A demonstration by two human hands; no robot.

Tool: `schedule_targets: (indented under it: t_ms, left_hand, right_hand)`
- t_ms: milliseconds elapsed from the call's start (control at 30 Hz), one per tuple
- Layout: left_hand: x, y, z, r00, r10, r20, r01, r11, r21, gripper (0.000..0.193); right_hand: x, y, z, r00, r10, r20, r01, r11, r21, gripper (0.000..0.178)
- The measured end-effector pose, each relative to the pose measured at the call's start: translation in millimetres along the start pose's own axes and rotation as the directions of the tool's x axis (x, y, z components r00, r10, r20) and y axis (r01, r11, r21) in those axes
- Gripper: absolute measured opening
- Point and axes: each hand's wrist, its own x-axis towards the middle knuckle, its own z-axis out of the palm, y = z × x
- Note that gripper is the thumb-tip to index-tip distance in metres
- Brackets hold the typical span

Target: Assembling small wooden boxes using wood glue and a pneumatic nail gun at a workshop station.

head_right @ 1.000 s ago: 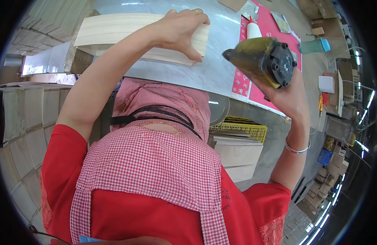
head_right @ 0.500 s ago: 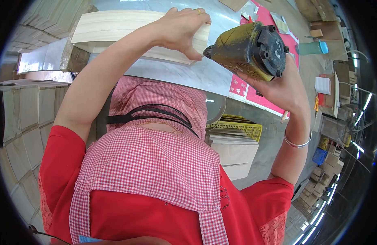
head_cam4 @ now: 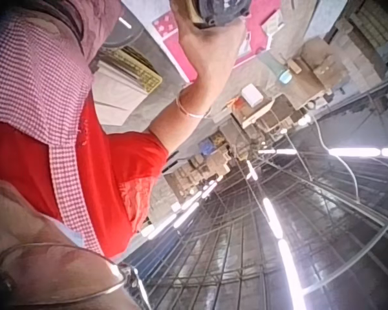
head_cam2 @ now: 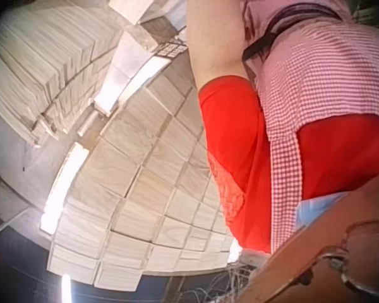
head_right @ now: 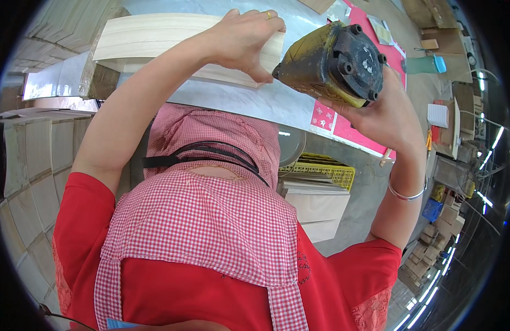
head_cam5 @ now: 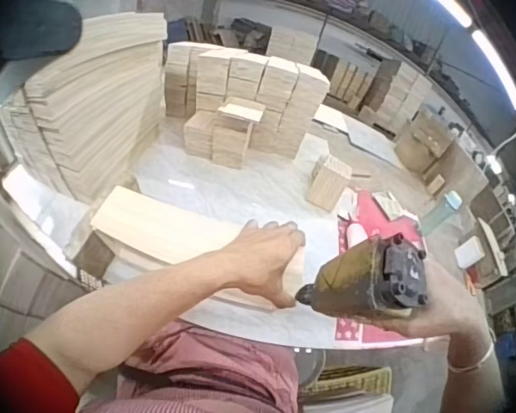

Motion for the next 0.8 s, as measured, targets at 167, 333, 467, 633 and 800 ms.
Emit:
schedule_targets:
  t_ms: [167,333,467,633,800]
  left_hand:
    - [0.6,0.5,0.2,1.000,-0.012,0.008,0.012,1.000,0.013,0.086]
    - [-1.5,2.1,-2.9,0.999,-0.021,0.026,0.021,0.999,0.026,0.084]
    - [-1.7,2.0,-4.1,0.998,-0.036,0.043,0.034,0.999,0.036,0.083]
    - [-0.7,0.5,-4.0,0.999,-0.025,0.046,0.022,0.998,0.052,0.080]
    - [-0.2,1.0,-4.7,0.998,-0.035,0.056,0.032,0.998,0.050,0.080]
  right_hand:
    - [8.0,-11.2,-4.8,0.998,0.054,0.031,-0.056,0.997,0.059,0.045]
    - [17.6,-9.1,-12.3,0.996,0.025,0.082,-0.031,0.996,0.080,0.045]
    - [33.4,7.5,-11.2,0.996,0.089,-0.007,-0.088,0.993,0.080,0.044]
    - [47.3,17.5,-10.2,0.994,0.095,-0.057,-0.093,0.995,0.027,0.043]
    - [52.0,21.2,-10.1,0.988,0.149,-0.038,-0.148,0.988,0.043,0.042]
